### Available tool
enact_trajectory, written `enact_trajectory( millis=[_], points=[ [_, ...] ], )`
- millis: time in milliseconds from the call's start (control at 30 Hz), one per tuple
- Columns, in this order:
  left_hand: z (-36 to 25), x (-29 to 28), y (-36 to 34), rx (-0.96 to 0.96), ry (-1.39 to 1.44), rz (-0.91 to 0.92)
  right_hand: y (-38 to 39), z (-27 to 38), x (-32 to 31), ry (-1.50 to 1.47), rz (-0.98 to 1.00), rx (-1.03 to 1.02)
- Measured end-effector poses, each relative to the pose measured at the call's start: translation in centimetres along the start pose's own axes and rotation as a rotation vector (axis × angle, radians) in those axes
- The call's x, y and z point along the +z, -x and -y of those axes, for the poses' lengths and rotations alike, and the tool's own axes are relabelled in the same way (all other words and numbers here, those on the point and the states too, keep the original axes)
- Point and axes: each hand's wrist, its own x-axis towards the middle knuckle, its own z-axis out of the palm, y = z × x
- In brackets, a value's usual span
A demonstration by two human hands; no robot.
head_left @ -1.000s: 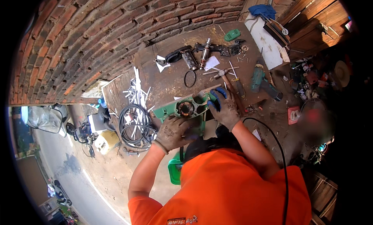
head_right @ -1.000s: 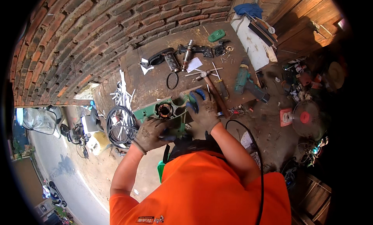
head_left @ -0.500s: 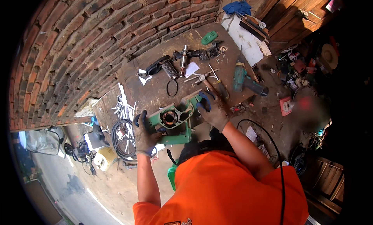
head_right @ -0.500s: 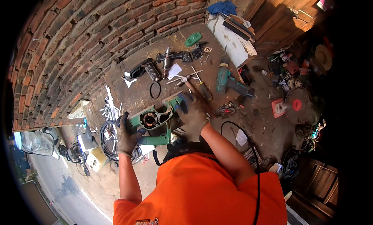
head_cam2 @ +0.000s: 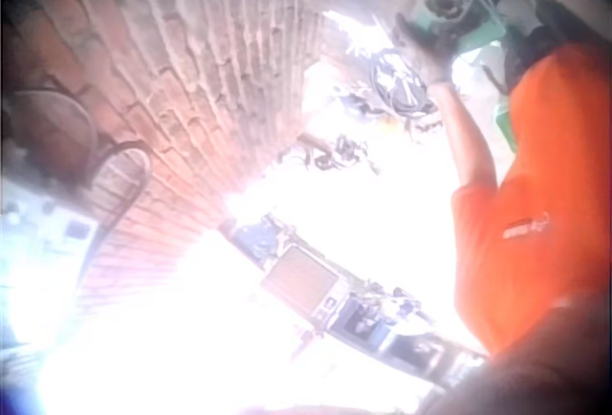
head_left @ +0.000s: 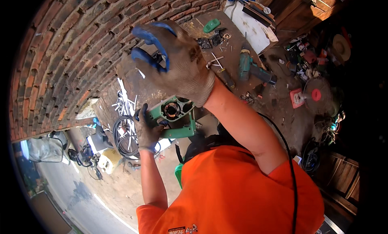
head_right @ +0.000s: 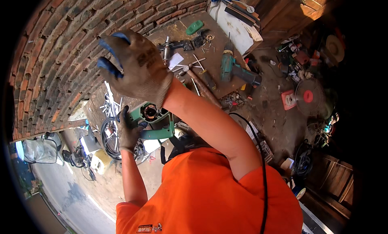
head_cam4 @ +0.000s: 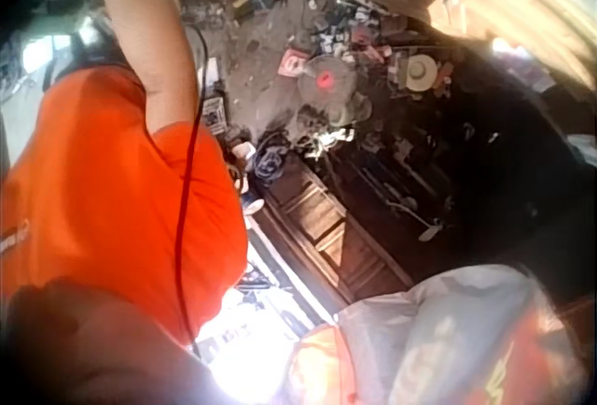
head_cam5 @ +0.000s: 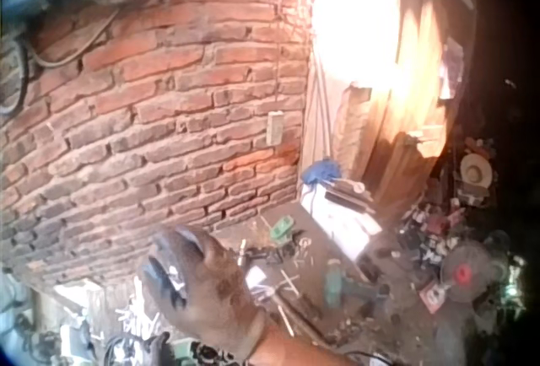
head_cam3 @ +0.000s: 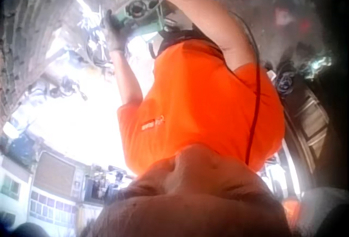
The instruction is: The person uses a power drill to remove screws from a green metal housing component on a workbench. They then use a hammer to tap the component and continue to manipulate the housing and internal parts with gloved hands, appearing to disassemble or adjust the machinery.
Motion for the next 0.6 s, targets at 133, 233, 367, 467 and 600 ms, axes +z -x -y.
enact_trajectory(
  millis=[133, 233, 367, 467, 600],
  points=[
    [-2.3, 0.0, -1.0, 0.116, -0.107, -0.013, -9.3, 6.0, 0.0, 0.329, -0.089, -0.470],
    [-2.3, -0.5, -0.3, 0.081, -0.168, -0.026, -12.6, 7.1, -6.0, 0.519, 0.126, -0.634],
    [-2.9, -1.2, 0.5, 0.093, -0.239, -0.036, -16.8, 6.9, -21.2, 0.893, 0.461, -0.686],
    [-2.8, -0.6, 0.1, 0.114, -0.256, -0.011, -15.2, 8.1, -31.1, 1.091, 0.703, -0.547],
    [-4.2, -2.7, 0.8, 0.019, -0.279, -0.033, 6.0, 8.1, -33.4, 0.611, 0.594, 0.510]
  ],
)
